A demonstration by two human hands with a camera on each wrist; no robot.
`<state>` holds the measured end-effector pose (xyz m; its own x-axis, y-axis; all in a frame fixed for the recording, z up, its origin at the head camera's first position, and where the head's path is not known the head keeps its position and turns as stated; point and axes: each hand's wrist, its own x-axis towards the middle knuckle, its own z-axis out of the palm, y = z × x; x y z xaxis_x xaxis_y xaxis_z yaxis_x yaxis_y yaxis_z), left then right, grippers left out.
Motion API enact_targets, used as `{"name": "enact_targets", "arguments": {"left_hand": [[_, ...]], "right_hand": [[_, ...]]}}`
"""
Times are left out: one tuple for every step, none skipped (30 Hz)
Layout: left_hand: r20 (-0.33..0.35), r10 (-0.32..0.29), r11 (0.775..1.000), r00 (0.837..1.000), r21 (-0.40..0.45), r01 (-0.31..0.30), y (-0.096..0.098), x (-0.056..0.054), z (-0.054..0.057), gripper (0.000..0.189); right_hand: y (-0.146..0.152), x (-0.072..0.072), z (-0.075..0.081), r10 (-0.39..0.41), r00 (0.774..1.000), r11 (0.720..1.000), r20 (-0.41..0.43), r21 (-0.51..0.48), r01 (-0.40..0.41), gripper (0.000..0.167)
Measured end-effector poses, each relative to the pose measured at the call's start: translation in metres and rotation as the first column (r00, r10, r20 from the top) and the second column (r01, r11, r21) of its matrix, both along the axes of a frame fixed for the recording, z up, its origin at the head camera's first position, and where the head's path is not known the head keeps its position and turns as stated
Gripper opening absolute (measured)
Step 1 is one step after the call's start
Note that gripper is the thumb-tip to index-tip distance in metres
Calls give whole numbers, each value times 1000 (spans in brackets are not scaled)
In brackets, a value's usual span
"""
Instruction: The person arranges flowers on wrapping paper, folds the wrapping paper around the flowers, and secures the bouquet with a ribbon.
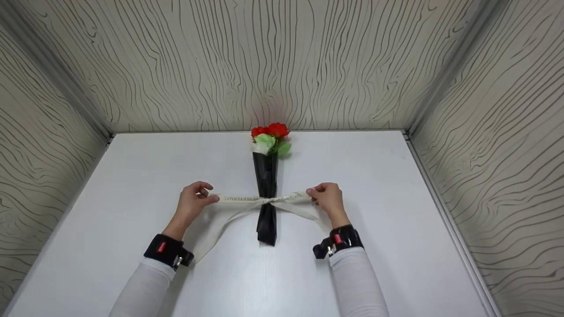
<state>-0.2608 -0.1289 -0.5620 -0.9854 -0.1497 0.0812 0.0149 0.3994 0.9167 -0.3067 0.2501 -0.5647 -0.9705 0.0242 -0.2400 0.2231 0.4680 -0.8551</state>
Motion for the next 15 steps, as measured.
{"name": "enact_targets", "arguments": {"left_hand": [[0,1,1000,1000,0,-1,-1,0,-1,32],[0,0,1000,1000,-4,0,-1,0,-2,32],[4,2,1000,1000,-4,-2,-2,0,-2,32],[8,3,1000,1000,-8,-3,-2,1,-3,31],[10,5,1000,1000,-8,-5,-3,1,-3,31],[13,8,1000,1000,-7,-8,-3,1,-4,31],[16,11,1000,1000,-3,-11,-4,2,-4,31],[18,14,1000,1000,-1,-13,-4,2,-4,31],[21,17,1000,1000,1,-17,-5,2,-4,31],[19,19,1000,1000,1,-20,-5,2,-4,31],[17,21,1000,1000,-1,-21,-5,2,-5,31],[17,22,1000,1000,-2,-22,-5,2,-5,31],[16,26,1000,1000,-6,-26,-5,2,-6,30],[14,28,1000,1000,-7,-27,-5,2,-6,30],[12,28,1000,1000,-8,-28,-5,2,-7,29]], "right_hand": [[0,0,0,-11,1000,1000,10,-10,11,34],[0,0,0,-19,1000,1000,18,-21,19,33],[0,0,0,-27,999,999,28,-33,28,33],[0,-1,0,-28,999,999,37,-38,29,33],[0,-1,0,-20,999,999,43,-49,22,34],[0,0,0,-20,998,998,53,-60,23,35],[-1,0,0,-24,998,997,65,-67,28,35],[-1,0,0,-28,997,997,70,-76,33,36],[-2,0,0,-31,997,996,77,-80,37,36],[-3,1,0,-35,996,995,83,-85,42,37],[-3,2,0,-34,996,995,86,-88,42,38],[-4,2,0,-41,995,995,94,-91,50,38],[-5,3,0,-42,995,994,95,-93,51,40],[-6,3,0,-40,995,994,96,-101,50,41],[-6,3,0,-30,995,993,95,-110,41,43]]}}
